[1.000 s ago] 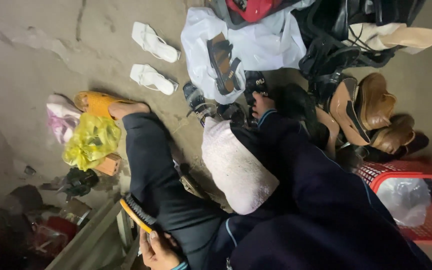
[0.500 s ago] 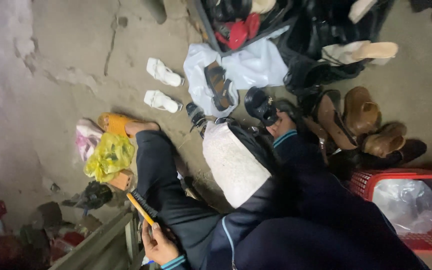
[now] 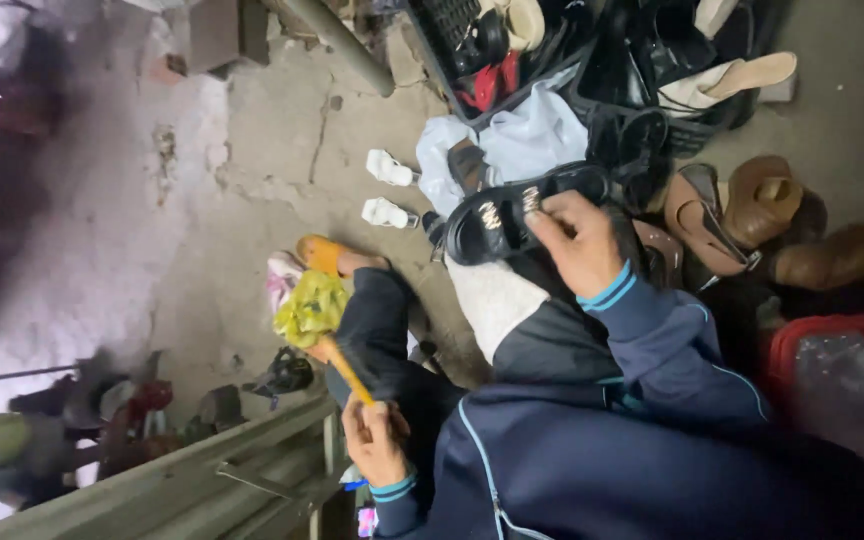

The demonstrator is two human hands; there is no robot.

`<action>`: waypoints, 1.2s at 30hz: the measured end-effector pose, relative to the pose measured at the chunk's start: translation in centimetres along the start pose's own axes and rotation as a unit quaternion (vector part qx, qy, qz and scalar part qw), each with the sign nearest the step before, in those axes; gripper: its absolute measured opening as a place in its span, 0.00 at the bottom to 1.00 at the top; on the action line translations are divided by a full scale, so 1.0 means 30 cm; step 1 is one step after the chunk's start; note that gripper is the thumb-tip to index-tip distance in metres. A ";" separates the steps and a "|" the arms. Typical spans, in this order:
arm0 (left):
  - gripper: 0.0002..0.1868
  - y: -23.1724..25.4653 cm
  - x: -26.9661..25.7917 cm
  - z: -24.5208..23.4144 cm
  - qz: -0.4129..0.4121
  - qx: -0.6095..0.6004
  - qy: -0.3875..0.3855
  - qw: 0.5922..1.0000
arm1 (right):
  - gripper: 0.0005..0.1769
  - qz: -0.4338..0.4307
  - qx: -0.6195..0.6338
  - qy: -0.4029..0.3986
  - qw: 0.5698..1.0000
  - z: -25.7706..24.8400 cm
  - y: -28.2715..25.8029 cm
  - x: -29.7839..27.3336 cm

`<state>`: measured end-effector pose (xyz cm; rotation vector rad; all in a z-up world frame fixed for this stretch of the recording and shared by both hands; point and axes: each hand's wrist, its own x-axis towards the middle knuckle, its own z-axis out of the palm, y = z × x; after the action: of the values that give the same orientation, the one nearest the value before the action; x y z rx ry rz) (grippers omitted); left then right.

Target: The person sits on the floor and uses a brush to clean several pairs of shoes. They handle a black sandal with embellishments and a black strappy sandal, brushing the surfaces and soles, then placing them back among other shoes on the floor.

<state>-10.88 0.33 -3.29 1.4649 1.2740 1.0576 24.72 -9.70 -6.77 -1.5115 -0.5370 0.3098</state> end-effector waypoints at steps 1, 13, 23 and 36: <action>0.18 0.001 0.011 -0.001 0.008 0.003 -0.001 1.000 | 0.09 -0.002 0.007 0.004 1.000 0.004 -0.045 -0.016; 0.18 -0.099 0.037 0.385 -0.073 0.109 -0.203 0.970 | 0.16 0.052 -0.148 -0.086 0.984 -0.093 -0.073 -0.168; 0.10 0.066 0.056 0.479 -0.135 0.039 -0.197 0.970 | 0.18 0.038 -0.102 -0.122 0.986 -0.013 -0.019 -0.182; 0.16 -0.005 0.152 0.517 -0.237 -0.119 -0.314 0.912 | 0.18 0.019 -0.253 0.022 0.967 -0.250 -0.233 -0.147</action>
<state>4.57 3.47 -6.82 1.0931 0.9162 0.3473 23.90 -18.74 -0.30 -2.0203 -0.5790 0.1723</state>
